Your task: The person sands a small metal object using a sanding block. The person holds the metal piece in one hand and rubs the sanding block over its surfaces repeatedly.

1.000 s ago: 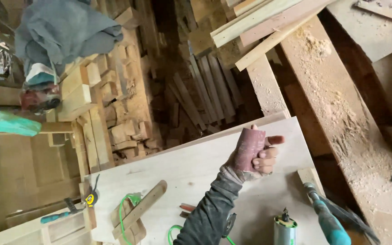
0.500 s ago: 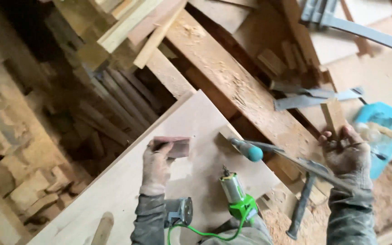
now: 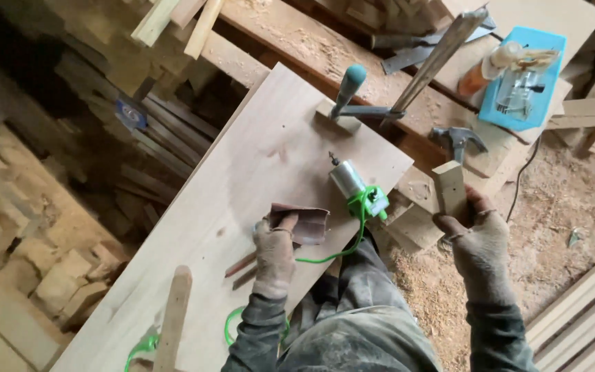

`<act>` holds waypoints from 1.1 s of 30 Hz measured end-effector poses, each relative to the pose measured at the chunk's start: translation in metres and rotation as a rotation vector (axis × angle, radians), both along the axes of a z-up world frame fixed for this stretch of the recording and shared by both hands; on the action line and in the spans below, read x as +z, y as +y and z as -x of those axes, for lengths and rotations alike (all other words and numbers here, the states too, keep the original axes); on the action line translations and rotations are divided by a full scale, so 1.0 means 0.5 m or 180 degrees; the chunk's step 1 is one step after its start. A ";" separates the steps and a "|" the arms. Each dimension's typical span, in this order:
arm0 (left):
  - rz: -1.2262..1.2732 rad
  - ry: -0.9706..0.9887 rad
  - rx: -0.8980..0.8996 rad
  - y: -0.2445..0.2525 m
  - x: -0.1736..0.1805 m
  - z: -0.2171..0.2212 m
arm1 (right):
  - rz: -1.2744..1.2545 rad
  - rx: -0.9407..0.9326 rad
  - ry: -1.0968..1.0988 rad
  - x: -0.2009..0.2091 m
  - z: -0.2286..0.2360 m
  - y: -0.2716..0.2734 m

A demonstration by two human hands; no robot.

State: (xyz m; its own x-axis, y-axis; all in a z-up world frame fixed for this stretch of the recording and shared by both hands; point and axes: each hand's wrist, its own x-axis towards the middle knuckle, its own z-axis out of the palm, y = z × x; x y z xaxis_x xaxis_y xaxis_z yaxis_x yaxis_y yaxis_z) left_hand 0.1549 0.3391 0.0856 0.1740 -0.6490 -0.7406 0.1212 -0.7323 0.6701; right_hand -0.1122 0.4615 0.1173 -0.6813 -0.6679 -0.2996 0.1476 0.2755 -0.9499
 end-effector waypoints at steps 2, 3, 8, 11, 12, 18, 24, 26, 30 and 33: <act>0.0440 -0.0555 -0.0542 0.041 -0.029 -0.019 | -0.0640 0.0138 0.0318 0.002 -0.044 0.038; 0.0456 -0.0580 -0.0546 0.053 -0.020 -0.020 | -0.0622 0.0136 0.0294 -0.008 -0.059 0.052; 0.0885 -0.1249 -0.1390 0.077 0.040 0.002 | -0.0645 0.0750 -0.0381 0.005 -0.123 0.073; 0.0963 -0.1724 -0.1572 0.068 -0.036 0.000 | 0.0922 0.1686 -0.1634 -0.017 -0.153 0.073; 0.0951 -0.1772 -0.1527 0.065 -0.047 -0.007 | 0.0932 0.1733 -0.1678 -0.016 -0.172 0.059; 0.1221 -0.1168 -0.2551 0.056 0.075 -0.003 | -0.0776 0.2092 -0.0387 -0.015 -0.229 0.016; 0.1146 0.0259 -0.3216 0.062 0.102 -0.102 | 0.0449 0.1810 0.2179 -0.090 -0.274 0.068; 0.1210 0.1916 -0.3396 0.068 0.131 -0.133 | 0.0079 0.1940 0.2588 -0.092 -0.282 0.081; 0.1421 0.1476 -0.3795 0.100 0.114 -0.173 | 0.0766 0.1778 0.2214 -0.048 -0.323 0.100; 0.1454 0.1583 -0.2869 0.156 0.100 -0.166 | 0.0775 0.1758 0.1975 -0.017 -0.361 0.122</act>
